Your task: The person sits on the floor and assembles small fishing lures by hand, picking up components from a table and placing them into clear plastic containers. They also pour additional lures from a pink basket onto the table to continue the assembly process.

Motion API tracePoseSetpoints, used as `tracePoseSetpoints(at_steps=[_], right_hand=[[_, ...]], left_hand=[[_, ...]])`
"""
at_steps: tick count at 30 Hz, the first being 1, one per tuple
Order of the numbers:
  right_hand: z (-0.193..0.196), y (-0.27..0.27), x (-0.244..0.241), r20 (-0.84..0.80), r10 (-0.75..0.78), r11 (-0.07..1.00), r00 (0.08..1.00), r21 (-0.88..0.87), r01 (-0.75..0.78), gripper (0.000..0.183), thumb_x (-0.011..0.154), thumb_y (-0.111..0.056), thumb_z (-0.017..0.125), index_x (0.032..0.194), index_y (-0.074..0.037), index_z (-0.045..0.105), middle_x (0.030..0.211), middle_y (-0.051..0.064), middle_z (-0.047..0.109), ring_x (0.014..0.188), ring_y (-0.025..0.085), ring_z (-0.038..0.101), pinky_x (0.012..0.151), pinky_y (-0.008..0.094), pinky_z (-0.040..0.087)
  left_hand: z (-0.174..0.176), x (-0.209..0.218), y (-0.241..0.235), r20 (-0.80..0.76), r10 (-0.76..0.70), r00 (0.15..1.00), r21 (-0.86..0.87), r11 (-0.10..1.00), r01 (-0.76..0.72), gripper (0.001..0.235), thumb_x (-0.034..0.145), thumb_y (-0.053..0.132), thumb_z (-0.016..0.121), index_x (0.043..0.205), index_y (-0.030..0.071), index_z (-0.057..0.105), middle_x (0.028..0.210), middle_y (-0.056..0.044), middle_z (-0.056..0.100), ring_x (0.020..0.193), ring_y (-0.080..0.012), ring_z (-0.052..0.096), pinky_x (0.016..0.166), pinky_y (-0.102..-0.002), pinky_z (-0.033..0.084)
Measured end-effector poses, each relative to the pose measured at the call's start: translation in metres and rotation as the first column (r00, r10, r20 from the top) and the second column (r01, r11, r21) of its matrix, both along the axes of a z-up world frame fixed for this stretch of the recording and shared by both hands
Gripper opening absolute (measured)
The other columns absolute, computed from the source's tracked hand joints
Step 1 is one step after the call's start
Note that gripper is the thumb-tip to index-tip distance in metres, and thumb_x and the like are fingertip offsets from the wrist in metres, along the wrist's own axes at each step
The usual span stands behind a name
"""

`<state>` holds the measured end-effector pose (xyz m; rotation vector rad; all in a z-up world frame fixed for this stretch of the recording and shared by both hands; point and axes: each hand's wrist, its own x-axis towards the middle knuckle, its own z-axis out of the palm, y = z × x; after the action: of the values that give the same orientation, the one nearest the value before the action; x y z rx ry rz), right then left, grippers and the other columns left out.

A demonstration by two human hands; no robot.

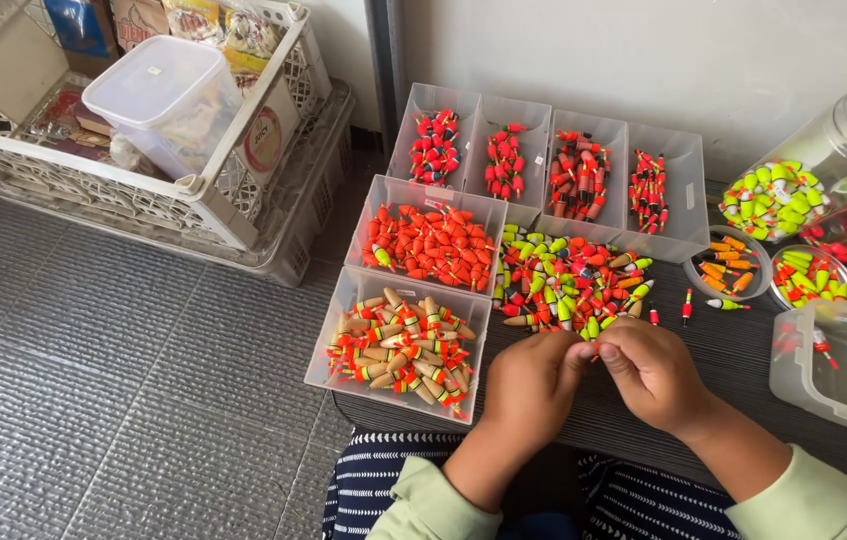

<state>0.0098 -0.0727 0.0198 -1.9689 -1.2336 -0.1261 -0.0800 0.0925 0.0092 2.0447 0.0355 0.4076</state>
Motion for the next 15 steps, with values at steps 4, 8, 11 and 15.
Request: tracePoseSetpoints(at_steps=[4,8,11,15], right_hand=[[0.004,0.005,0.003,-0.201,-0.123,0.984,0.972,-0.15,0.093,0.03,0.104,-0.025,0.044,0.082,-0.01,0.059,0.069,0.0,0.056,0.062,0.014,0.051,0.061,0.029,0.043],[0.037,0.034,0.017,-0.318,-0.225,0.956,0.921,-0.256,0.145,0.036,0.105,-0.03,0.047,0.075,-0.01,0.052,0.064,-0.002,0.047,0.062,0.011,0.042,0.059,0.03,0.039],[0.056,0.071,0.032,-0.231,-0.24,0.963,0.943,-0.182,0.201,0.028,0.106,-0.024,0.05,0.087,-0.004,0.06,0.068,0.01,0.055,0.066,0.024,0.054,0.065,0.039,0.046],[0.11,0.124,0.022,-0.114,-0.238,0.966,0.964,-0.13,0.223,0.025,0.104,-0.016,0.054,0.119,-0.004,0.07,0.087,0.02,0.072,0.08,0.04,0.07,0.073,0.05,0.055]], left_hand=[[0.0,0.0,0.001,0.098,0.06,0.993,0.041,0.997,-0.064,0.023,0.101,0.034,0.056,0.103,0.012,0.065,0.088,-0.009,0.067,0.074,-0.0355,0.064,0.055,-0.049,0.045],[0.002,-0.001,0.002,0.02,0.132,0.991,-0.093,0.987,-0.13,0.034,0.098,0.038,0.057,0.117,0.01,0.057,0.091,-0.008,0.071,0.078,-0.0353,0.068,0.061,-0.048,0.048],[-0.003,-0.002,0.002,0.051,0.208,0.977,-0.115,0.973,-0.201,0.026,0.099,0.033,0.057,0.105,0.009,0.056,0.07,-0.007,0.064,0.065,-0.0345,0.067,0.057,-0.046,0.05],[-0.005,-0.001,0.0,0.149,0.242,0.959,-0.054,0.97,-0.236,0.021,0.095,0.024,0.062,0.079,0.011,0.061,0.05,-0.006,0.054,0.052,-0.035,0.063,0.048,-0.044,0.049]])
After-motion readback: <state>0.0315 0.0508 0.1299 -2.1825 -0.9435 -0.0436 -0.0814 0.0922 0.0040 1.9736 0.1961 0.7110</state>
